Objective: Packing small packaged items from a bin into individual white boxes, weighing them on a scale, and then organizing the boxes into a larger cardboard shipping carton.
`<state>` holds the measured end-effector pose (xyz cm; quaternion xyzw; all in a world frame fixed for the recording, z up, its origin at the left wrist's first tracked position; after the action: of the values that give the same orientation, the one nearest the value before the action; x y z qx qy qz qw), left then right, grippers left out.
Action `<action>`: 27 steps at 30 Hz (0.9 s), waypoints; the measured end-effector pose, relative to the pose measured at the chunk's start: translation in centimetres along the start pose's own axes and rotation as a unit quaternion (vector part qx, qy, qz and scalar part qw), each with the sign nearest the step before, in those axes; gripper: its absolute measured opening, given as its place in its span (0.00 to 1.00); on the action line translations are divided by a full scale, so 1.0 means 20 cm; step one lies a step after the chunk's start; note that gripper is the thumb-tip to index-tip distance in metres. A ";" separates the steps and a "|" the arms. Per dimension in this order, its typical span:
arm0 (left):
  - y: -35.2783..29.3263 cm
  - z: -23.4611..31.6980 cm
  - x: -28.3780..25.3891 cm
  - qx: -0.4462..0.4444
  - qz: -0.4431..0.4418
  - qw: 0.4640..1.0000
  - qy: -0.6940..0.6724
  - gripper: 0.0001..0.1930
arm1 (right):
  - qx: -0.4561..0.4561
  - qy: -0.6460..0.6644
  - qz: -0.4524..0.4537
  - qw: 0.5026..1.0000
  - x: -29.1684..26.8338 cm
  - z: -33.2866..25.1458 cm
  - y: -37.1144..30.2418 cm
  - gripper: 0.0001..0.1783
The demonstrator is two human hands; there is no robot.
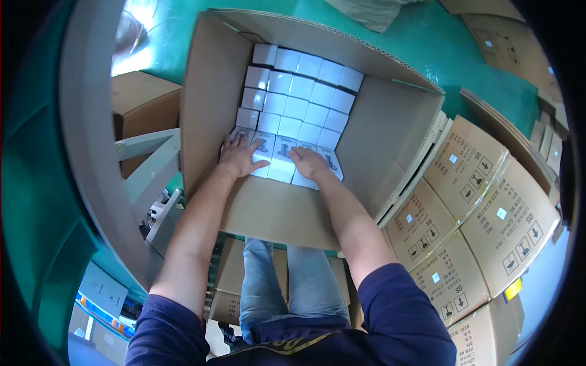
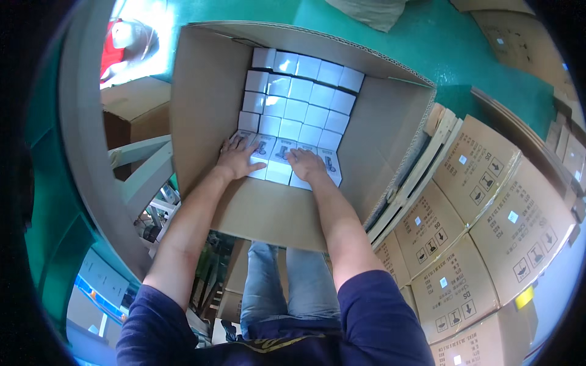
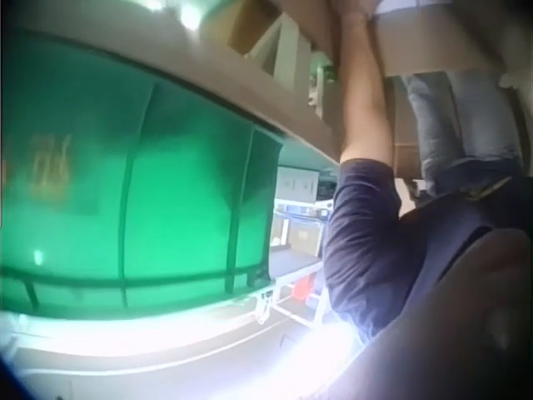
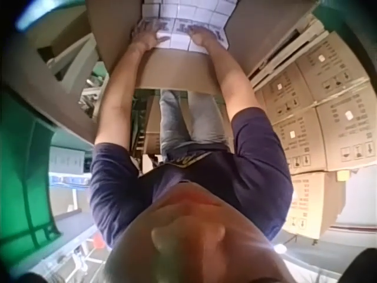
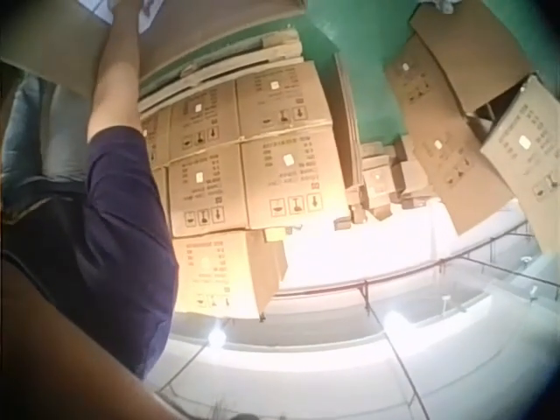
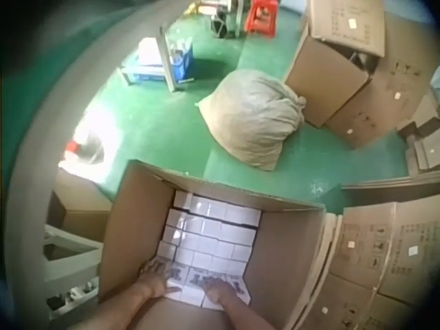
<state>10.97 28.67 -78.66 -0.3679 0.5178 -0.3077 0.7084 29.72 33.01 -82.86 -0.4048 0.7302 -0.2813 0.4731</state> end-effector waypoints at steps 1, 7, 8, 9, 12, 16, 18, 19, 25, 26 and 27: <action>-0.04 0.01 -0.07 -0.012 0.093 0.996 -0.015 0.43 | -0.029 -0.023 0.097 0.995 -0.10 0.00 0.02 0.30; -0.83 0.16 -0.49 -0.137 0.364 0.822 -0.415 0.24 | -0.063 0.153 0.341 0.925 -0.50 -0.15 -0.39 0.21; -1.11 0.24 -0.59 -0.072 0.465 0.773 -0.426 0.20 | -0.008 0.253 0.237 0.938 -0.53 -0.26 -0.53 0.25; -1.36 0.35 -0.69 -0.066 0.432 0.774 -0.458 0.17 | -0.008 0.329 0.197 0.923 -0.59 -0.39 -0.73 0.28; -2.28 0.39 -0.98 0.033 0.535 0.707 -0.461 0.16 | -0.093 0.381 -0.134 0.910 -0.64 -1.11 -1.45 0.18; -3.18 0.05 -0.97 -0.069 0.681 0.606 -0.405 0.12 | -0.262 0.233 -0.296 0.889 -0.62 -1.87 -2.18 0.20; -3.37 -0.27 -0.78 -0.213 0.648 0.519 -0.515 0.09 | -0.419 0.174 0.009 0.891 -0.60 -2.28 -2.18 0.34; -3.48 -0.35 -0.83 -0.208 0.683 0.509 -0.480 0.10 | -0.472 0.042 0.145 0.869 -0.53 -2.40 -2.07 0.53; -3.90 -0.50 -0.51 -0.179 0.707 0.462 -0.505 0.15 | -0.296 -0.152 0.276 0.902 -0.32 -2.84 -1.94 0.61; -3.98 -0.54 -0.42 -0.195 0.699 0.476 -0.497 0.15 | -0.376 -0.067 0.241 0.892 -0.38 -2.84 -1.76 0.60; -4.06 -0.63 -0.20 -0.242 0.711 0.445 -0.487 0.15 | -0.414 -0.036 0.185 0.891 -0.36 -2.91 -1.85 0.59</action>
<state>-6.77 -14.43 -10.91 -0.1166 0.2213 0.6713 0.6977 -10.08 21.77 -27.32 -0.4314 0.8246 0.1535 0.3323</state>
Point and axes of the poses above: each hand's wrist, its own y-axis towards the middle knuckle, its own x-axis out of the palm, z = x × y, the point moved 9 cm from there along y, towards the middle knuckle, and after that the axes turned 13 degrees about z, right-handed, at the moved point
